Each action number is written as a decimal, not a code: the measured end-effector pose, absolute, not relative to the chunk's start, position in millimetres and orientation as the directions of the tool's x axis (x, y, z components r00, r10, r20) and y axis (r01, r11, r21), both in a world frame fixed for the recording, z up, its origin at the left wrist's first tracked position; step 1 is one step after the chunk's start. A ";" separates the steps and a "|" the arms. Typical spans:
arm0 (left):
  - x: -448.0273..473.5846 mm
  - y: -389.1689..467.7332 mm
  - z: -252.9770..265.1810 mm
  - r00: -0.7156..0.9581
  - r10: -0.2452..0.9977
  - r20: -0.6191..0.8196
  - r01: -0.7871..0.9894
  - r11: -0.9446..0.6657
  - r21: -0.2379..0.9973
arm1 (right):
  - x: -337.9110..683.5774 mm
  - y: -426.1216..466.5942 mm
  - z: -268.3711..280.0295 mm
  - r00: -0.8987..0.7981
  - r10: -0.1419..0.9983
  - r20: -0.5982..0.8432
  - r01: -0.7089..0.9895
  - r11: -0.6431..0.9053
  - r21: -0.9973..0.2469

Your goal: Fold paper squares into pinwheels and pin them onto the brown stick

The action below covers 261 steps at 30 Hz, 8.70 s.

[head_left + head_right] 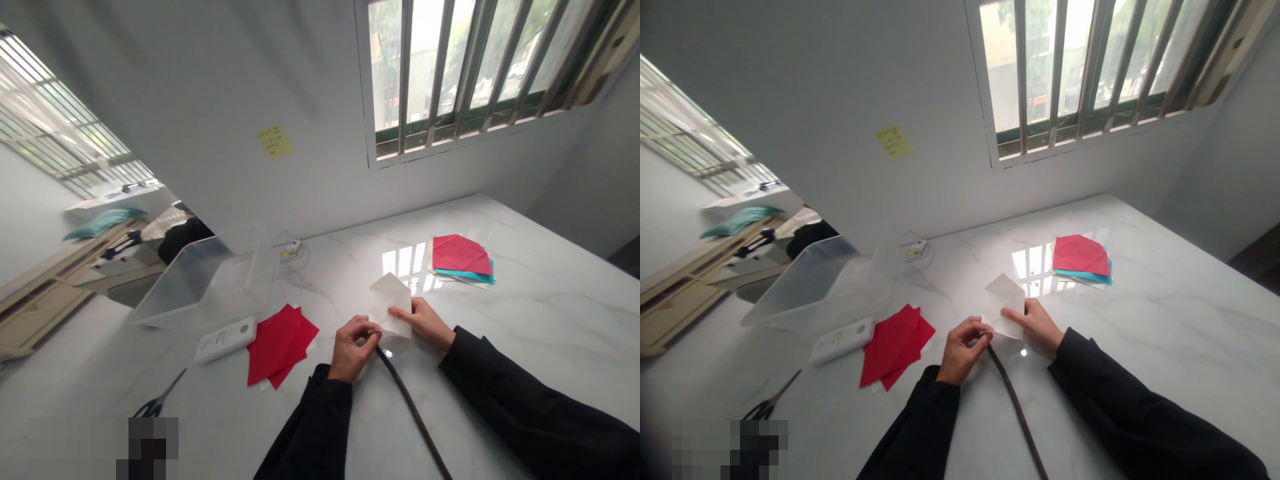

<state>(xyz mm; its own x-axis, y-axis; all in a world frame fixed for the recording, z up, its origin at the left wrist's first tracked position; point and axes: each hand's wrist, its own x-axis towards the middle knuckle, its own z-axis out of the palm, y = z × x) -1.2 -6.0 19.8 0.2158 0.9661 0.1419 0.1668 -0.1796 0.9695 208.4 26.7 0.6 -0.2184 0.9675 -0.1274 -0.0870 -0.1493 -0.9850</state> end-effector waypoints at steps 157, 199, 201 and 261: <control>0.8 1.4 19.2 0.119 0.981 -0.152 0.041 0.148 0.988 | 202.5 18.5 -2.1 -0.371 0.928 0.038 0.145 0.099 -0.984; -12.8 8.9 3.4 -0.139 0.986 -0.096 0.013 0.099 0.995 | 205.0 18.0 7.2 -0.329 0.941 0.075 0.116 0.119 -0.986; -12.3 9.1 3.4 -0.139 0.986 -0.091 0.001 0.092 0.996 | 205.0 17.8 6.2 -0.326 0.942 0.081 0.108 0.122 -0.987; -10.1 4.9 18.8 0.230 0.966 -0.113 -0.064 0.131 0.989 | 208.4 19.2 0.3 -0.286 0.958 -0.036 -0.089 -0.064 -0.994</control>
<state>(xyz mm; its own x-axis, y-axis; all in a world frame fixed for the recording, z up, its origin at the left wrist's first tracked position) -10.1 4.9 18.8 0.2303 0.9665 -0.1134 -0.0642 0.1313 0.9893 208.4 19.2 0.3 -0.2860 0.9575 -0.0363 -0.0894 -0.0644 -0.9939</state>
